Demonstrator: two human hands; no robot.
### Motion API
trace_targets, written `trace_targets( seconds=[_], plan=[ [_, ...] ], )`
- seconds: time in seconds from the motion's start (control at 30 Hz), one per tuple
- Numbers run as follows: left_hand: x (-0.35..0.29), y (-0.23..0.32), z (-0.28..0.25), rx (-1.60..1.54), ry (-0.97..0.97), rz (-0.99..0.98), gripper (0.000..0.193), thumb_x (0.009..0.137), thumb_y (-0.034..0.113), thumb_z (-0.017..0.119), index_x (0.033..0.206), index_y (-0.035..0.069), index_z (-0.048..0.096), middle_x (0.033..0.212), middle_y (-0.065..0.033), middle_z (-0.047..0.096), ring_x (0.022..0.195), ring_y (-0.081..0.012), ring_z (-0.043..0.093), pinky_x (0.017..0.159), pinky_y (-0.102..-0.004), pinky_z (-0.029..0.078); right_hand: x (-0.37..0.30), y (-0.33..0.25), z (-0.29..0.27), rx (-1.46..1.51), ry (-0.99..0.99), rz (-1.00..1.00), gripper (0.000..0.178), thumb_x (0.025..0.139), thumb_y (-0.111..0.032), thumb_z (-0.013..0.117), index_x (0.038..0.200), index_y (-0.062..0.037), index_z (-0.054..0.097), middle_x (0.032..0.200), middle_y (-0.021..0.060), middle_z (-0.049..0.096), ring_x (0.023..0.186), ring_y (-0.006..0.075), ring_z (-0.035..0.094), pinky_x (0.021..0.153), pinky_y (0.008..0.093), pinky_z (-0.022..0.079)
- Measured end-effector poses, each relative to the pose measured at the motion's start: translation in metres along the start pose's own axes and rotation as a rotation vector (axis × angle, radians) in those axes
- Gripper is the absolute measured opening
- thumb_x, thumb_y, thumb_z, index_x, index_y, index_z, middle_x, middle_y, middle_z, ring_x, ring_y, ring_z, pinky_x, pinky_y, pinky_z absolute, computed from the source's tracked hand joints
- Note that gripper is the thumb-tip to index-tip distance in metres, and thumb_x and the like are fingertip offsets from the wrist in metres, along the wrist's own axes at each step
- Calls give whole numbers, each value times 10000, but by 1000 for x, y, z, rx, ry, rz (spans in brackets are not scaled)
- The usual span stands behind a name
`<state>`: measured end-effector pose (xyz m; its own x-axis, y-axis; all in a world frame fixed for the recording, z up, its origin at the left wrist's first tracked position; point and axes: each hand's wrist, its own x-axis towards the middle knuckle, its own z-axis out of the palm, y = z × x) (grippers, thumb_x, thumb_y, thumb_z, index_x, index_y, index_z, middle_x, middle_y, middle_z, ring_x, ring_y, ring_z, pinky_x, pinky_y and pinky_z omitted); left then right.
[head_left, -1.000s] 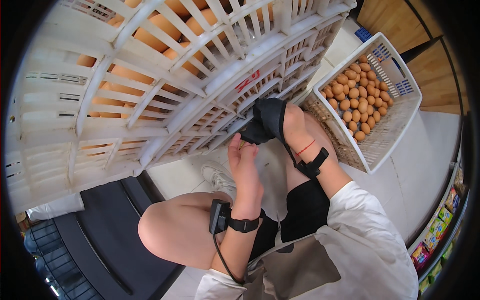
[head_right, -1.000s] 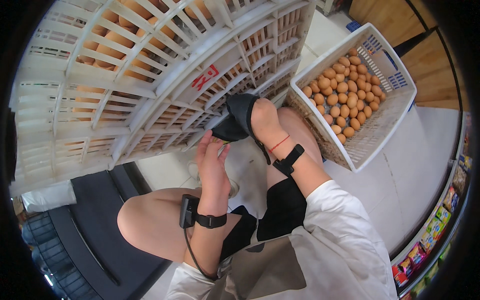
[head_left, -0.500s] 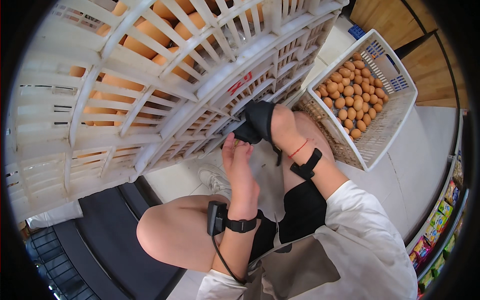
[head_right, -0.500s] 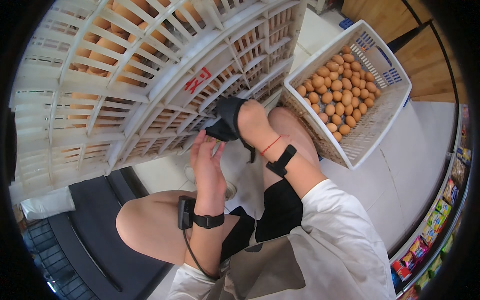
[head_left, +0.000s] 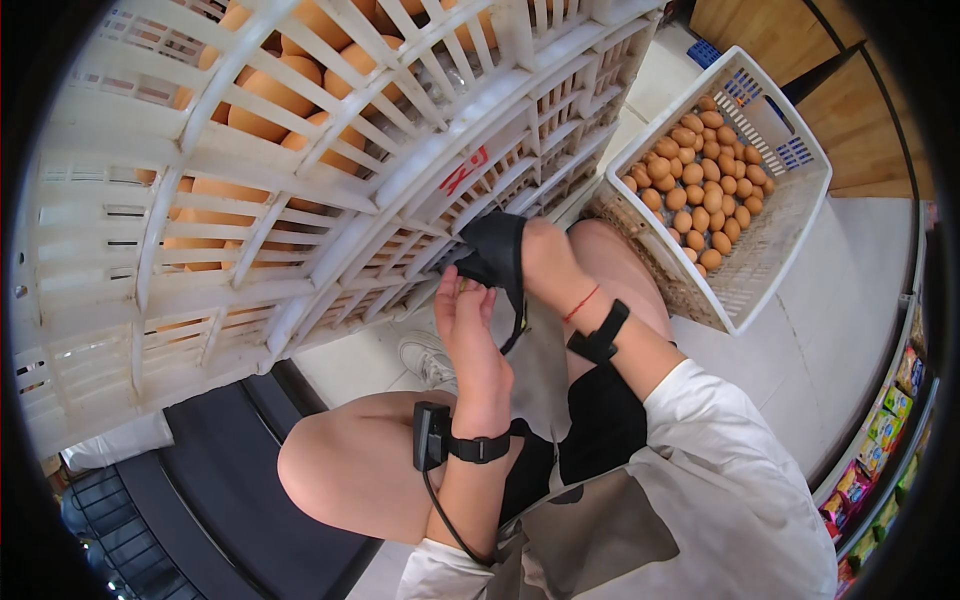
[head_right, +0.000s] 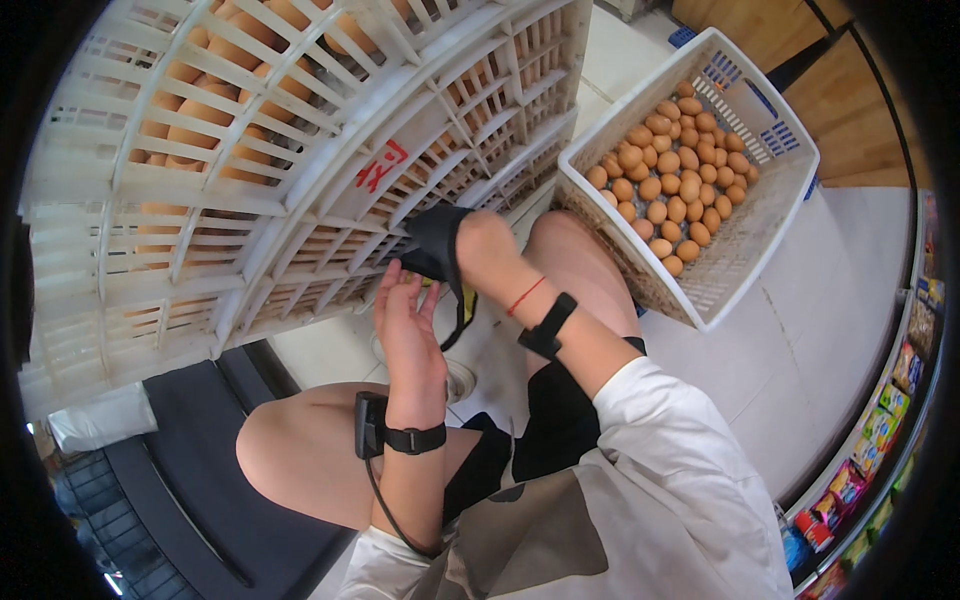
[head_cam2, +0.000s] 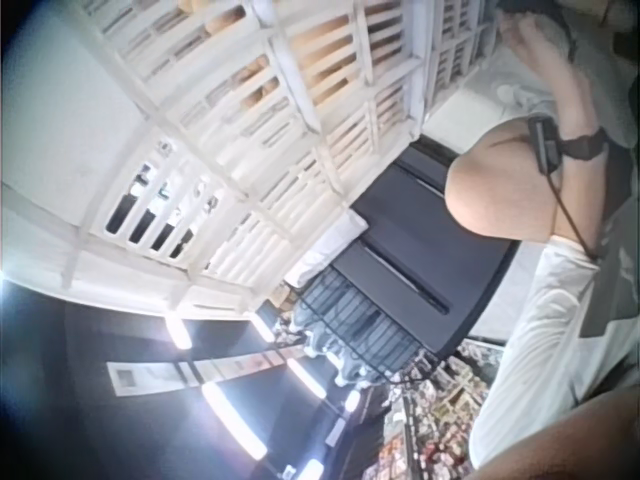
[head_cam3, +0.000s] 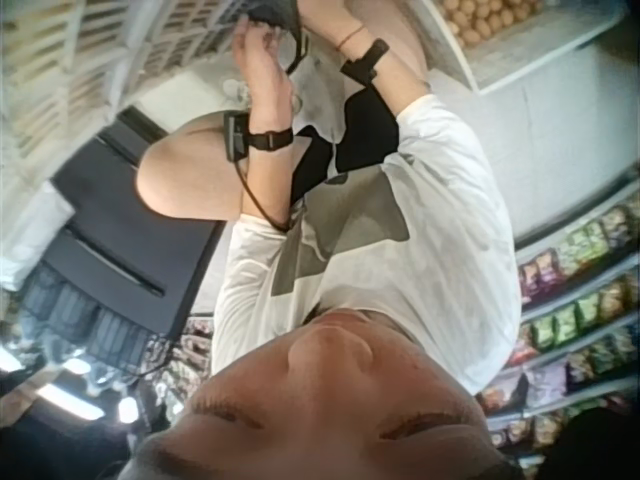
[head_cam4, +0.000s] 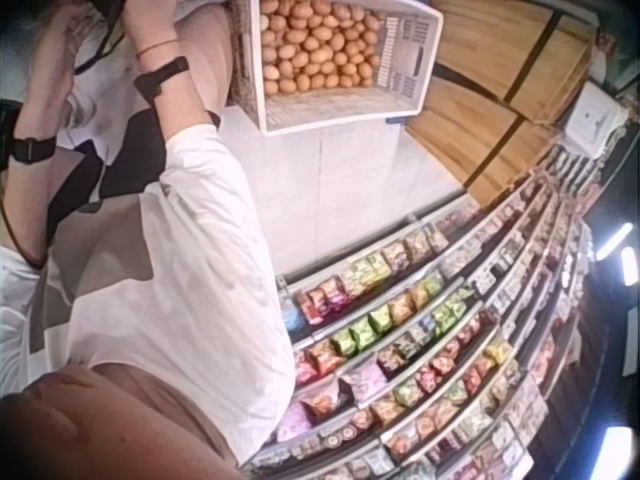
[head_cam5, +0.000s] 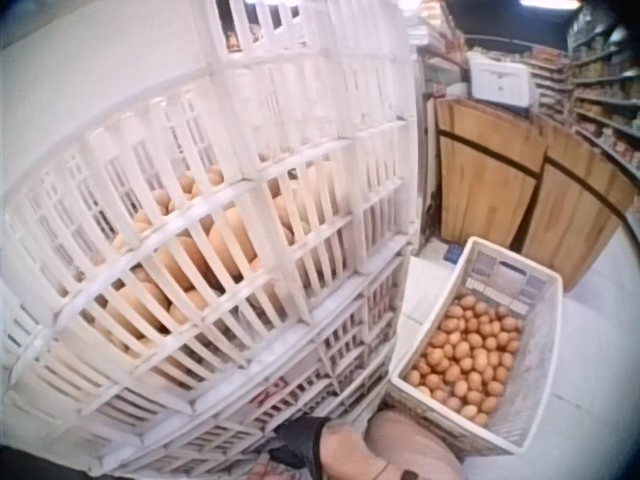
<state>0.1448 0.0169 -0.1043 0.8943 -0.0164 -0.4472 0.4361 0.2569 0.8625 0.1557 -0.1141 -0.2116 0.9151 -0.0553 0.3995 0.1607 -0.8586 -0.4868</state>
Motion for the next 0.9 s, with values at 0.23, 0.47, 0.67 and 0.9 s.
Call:
trace_targets(
  seconds=[0.23,0.47,0.67,0.9],
  plan=[
    [-2,-2,5,23,-19,-15,578,881,94,545,1404,-72,362,1305,-155,455,1125,-181,507,1011,-378,435,-2,-7,17,124,216,-102,150,653,-129,666,762,-37,619,704,180,598,668,397,585,635,456,481],
    [-2,0,4,35,4,-17,605,872,100,552,1418,-61,345,1327,-160,453,1180,-201,490,1025,-384,415,19,-19,-31,179,268,28,277,720,-178,660,971,-60,664,849,170,648,778,380,629,679,451,501],
    [-1,-2,1,37,29,-24,611,864,102,560,1412,-67,347,1344,-171,434,1192,-211,477,1042,-400,406,11,-23,-20,267,204,58,348,758,-146,683,1104,-107,664,1033,111,685,943,326,657,788,390,532],
    [1,-7,4,35,-10,-38,625,849,97,577,1408,-68,350,1312,-153,454,1169,-203,490,1035,-402,410,2,-20,7,349,178,94,264,741,-129,648,998,-67,657,910,167,658,852,379,628,709,448,508]
  ],
)
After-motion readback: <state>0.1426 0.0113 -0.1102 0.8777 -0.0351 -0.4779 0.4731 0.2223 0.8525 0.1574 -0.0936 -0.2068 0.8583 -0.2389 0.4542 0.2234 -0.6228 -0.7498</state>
